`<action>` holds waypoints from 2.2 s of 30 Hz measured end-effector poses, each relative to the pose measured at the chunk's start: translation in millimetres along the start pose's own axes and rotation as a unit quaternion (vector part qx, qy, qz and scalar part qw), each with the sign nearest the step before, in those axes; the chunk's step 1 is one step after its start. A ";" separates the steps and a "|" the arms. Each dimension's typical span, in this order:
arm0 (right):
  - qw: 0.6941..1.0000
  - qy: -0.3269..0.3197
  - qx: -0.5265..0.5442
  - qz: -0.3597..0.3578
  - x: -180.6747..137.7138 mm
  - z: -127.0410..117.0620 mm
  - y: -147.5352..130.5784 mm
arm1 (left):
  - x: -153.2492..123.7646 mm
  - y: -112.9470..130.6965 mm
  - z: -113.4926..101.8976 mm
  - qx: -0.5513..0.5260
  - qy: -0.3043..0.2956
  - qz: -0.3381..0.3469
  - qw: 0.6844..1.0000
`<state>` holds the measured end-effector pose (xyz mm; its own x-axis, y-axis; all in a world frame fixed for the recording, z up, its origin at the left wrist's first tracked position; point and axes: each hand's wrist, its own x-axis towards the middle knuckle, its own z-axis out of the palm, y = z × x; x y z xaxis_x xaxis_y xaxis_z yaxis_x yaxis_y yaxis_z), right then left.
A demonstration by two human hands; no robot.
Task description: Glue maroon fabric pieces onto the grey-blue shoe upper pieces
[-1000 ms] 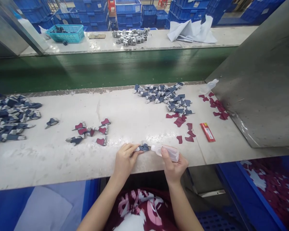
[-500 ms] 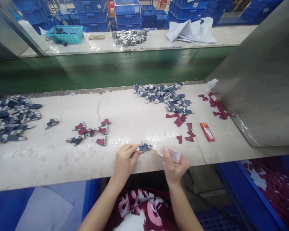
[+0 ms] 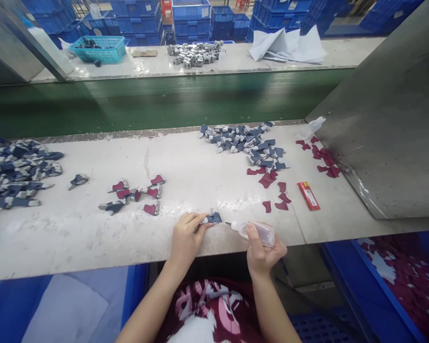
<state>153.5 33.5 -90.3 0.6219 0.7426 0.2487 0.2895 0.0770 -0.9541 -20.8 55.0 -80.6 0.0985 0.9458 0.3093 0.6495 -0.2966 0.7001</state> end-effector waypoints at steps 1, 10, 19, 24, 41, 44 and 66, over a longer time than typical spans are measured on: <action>1.000 0.006 0.007 0.006 -0.2 0.1 0.4 | -0.1 -0.1 0.1 -0.001 0.000 -0.002 1.000; 0.999 -0.041 0.016 0.007 -4.3 10.4 -9.5 | 0.1 -1.2 -0.7 -0.017 -0.006 -0.007 1.000; 0.998 -0.057 -0.015 0.008 -1.7 14.8 -15.2 | 0.0 -1.6 -0.6 -0.020 -0.006 -0.006 1.000; 0.997 -0.070 -0.010 0.002 -2.1 15.1 -13.6 | 0.8 -1.1 -0.3 -0.020 -0.003 -0.007 1.000; 0.995 -0.095 0.017 0.018 0.0 12.2 -14.3 | -0.2 -3.9 0.7 -0.007 0.006 0.022 1.000; 0.997 -0.075 0.002 0.010 0.1 10.0 -15.4 | -0.3 -4.6 1.2 -0.011 0.012 0.027 1.000; 0.999 -0.011 -0.010 -0.039 5.9 -10.0 -12.2 | -0.5 -5.5 3.6 0.000 0.016 0.037 0.999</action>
<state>160.9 30.2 -75.4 0.5812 0.7487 0.3190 0.3510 0.1231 -0.9283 -21.7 56.7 -87.0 0.1231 0.9166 0.3804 0.6408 -0.3661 0.6748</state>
